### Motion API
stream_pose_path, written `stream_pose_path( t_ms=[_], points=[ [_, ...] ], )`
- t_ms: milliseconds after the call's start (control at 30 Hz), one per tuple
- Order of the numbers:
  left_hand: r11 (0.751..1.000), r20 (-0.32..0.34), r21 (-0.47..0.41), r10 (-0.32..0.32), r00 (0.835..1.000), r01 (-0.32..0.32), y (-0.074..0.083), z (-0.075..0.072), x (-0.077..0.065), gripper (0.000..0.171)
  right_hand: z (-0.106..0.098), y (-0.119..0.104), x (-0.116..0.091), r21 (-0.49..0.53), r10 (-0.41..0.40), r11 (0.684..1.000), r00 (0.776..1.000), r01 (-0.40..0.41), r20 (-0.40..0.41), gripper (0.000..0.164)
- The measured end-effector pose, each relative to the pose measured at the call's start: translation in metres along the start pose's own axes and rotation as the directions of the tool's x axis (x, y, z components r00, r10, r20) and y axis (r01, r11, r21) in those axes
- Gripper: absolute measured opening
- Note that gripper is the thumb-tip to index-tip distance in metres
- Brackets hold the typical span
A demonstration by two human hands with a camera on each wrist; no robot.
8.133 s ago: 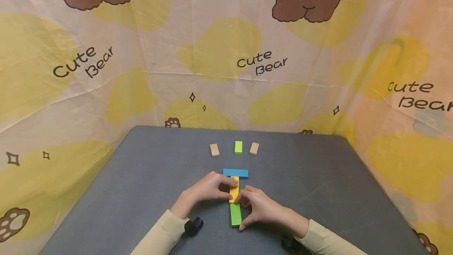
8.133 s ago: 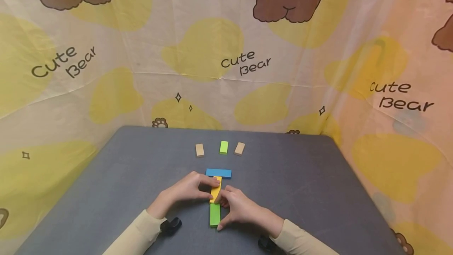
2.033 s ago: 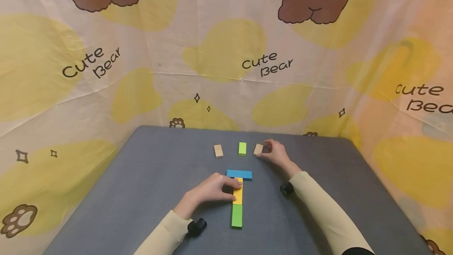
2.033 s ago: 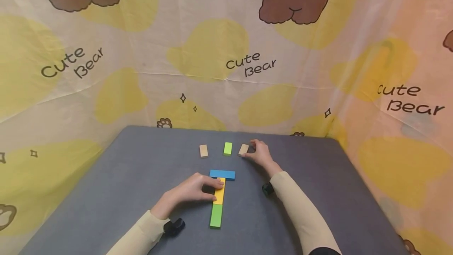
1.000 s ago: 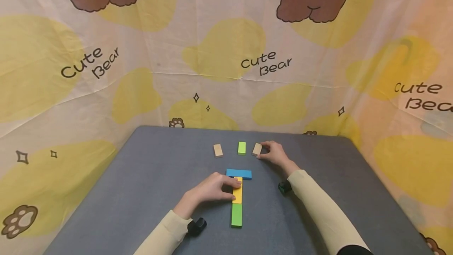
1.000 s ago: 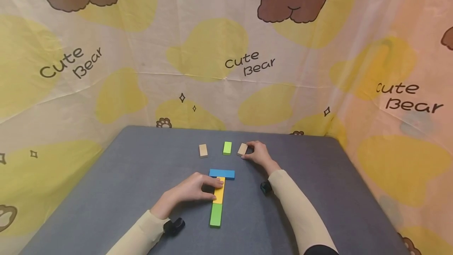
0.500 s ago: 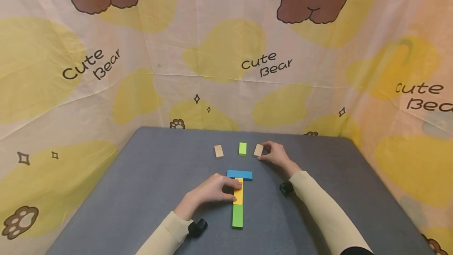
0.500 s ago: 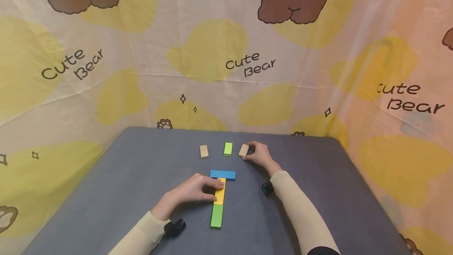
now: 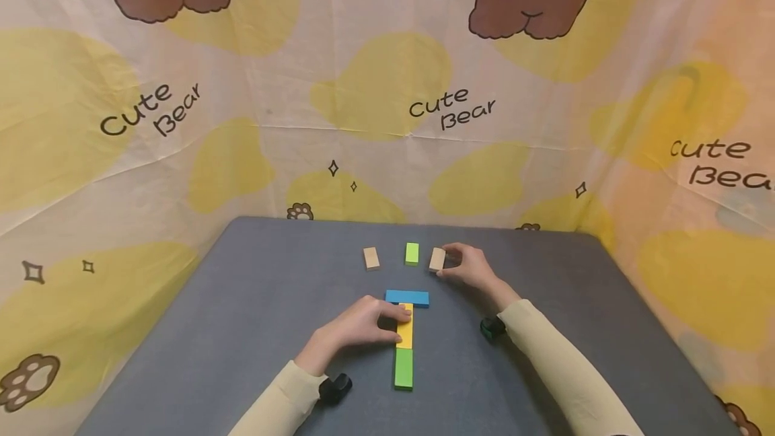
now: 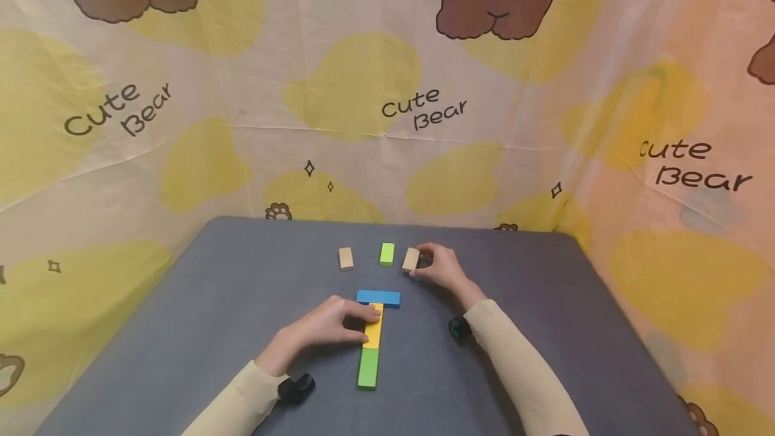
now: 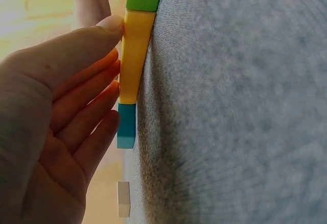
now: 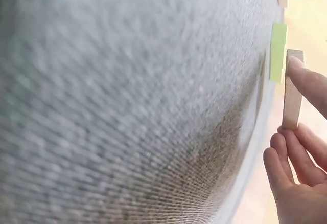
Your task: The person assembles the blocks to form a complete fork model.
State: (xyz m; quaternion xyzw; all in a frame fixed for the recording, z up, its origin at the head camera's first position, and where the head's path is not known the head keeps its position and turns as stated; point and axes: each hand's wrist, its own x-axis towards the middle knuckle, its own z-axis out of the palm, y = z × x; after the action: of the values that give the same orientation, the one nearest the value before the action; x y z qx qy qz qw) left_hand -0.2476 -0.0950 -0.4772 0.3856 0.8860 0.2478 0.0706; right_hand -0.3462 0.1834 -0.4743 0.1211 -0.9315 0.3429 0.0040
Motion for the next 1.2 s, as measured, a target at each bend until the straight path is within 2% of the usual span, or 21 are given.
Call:
stream_pose_path(
  t_ms=[400,567,1200],
  points=[
    [1.0,-0.012,0.008,0.023,1.0,-0.023,-0.002,-0.001,0.0,0.041,0.003,-0.011,-0.007,0.005,-0.058,0.998,0.998,0.058,0.011,0.064],
    [1.0,-0.007,0.005,0.008,1.0,-0.008,-0.001,-0.002,0.0,0.04,0.005,-0.013,-0.009,-0.005,-0.078,0.997,0.997,0.078,0.023,0.064],
    [1.0,0.004,0.001,0.003,1.0,-0.003,0.0,0.0,-0.001,0.042,0.007,-0.014,-0.022,-0.012,-0.069,0.997,0.996,0.07,0.058,0.064]
  ],
)
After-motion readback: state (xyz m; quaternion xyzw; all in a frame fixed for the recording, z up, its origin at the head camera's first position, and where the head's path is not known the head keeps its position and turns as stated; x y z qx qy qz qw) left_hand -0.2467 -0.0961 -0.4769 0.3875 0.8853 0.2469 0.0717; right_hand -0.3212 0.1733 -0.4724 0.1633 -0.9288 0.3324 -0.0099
